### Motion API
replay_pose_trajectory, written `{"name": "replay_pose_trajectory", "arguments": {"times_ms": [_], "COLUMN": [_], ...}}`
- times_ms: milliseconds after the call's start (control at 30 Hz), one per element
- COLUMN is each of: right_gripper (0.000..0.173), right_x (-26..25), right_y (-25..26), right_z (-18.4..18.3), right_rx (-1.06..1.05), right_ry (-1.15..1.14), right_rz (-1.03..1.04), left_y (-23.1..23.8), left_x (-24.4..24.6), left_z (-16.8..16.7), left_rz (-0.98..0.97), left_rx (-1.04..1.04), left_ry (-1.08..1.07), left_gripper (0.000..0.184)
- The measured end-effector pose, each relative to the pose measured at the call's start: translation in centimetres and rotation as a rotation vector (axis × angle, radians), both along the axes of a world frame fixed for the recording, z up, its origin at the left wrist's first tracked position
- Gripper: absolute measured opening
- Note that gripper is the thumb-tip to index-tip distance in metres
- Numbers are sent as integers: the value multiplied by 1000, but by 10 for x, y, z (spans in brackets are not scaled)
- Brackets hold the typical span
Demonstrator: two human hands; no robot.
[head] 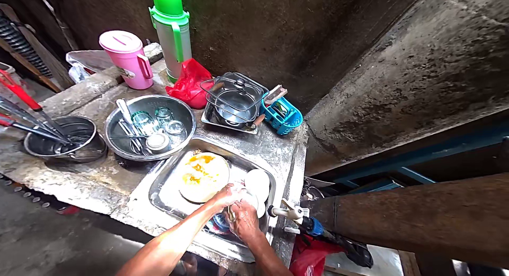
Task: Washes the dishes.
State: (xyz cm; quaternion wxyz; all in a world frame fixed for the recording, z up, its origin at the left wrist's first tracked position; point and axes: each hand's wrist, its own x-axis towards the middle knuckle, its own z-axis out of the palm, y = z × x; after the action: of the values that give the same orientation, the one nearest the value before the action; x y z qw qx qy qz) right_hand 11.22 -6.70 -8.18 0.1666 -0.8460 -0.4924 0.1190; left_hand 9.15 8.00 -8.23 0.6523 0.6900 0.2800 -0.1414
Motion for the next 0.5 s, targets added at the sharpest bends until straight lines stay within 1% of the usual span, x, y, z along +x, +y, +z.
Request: {"name": "replay_pose_trajectory", "arguments": {"times_ms": [67, 100, 133, 167, 200, 233, 267, 300, 367, 400, 433, 500], "right_gripper": [30, 29, 29, 30, 34, 40, 47, 51, 48, 45, 44, 46], "right_x": [5, 7, 7, 6, 4, 1, 0, -1, -2, -2, -1, 2], "right_y": [-8, -13, -19, -25, -31, -35, -37, -41, -49, -52, -54, -54], "right_z": [2, 4, 6, 7, 8, 9, 12, 11, -1, -9, -11, -4], "right_rx": [-3, -25, -44, -55, -64, -87, -148, -171, -165, -137, -159, -234], "right_ry": [45, 90, 149, 203, 248, 279, 318, 310, 230, 158, 160, 196], "right_rz": [-45, -71, -108, -157, -217, -283, -335, -362, -356, -333, -315, -298], "left_y": [1, 2, 3, 3, 2, -1, -4, -10, -26, -33, -41, -56], "left_x": [8, 13, 16, 19, 20, 22, 23, 23, 18, 14, 10, 7], "left_z": [13, 19, 29, 46, 68, 87, 104, 118, 133, 135, 135, 134], "left_rz": [-205, -254, -265, -258, -262, -312, -398, -488, -576, -572, -525, -303], "left_rx": [102, 161, 206, 231, 244, 272, 344, 460, 767, 883, 960, 1088], "left_ry": [-72, -157, -267, -404, -550, -666, -747, -801, -916, -949, -959, -939], "left_gripper": [43, 43, 41, 40, 41, 41, 42, 42, 42, 41, 42, 43]}}
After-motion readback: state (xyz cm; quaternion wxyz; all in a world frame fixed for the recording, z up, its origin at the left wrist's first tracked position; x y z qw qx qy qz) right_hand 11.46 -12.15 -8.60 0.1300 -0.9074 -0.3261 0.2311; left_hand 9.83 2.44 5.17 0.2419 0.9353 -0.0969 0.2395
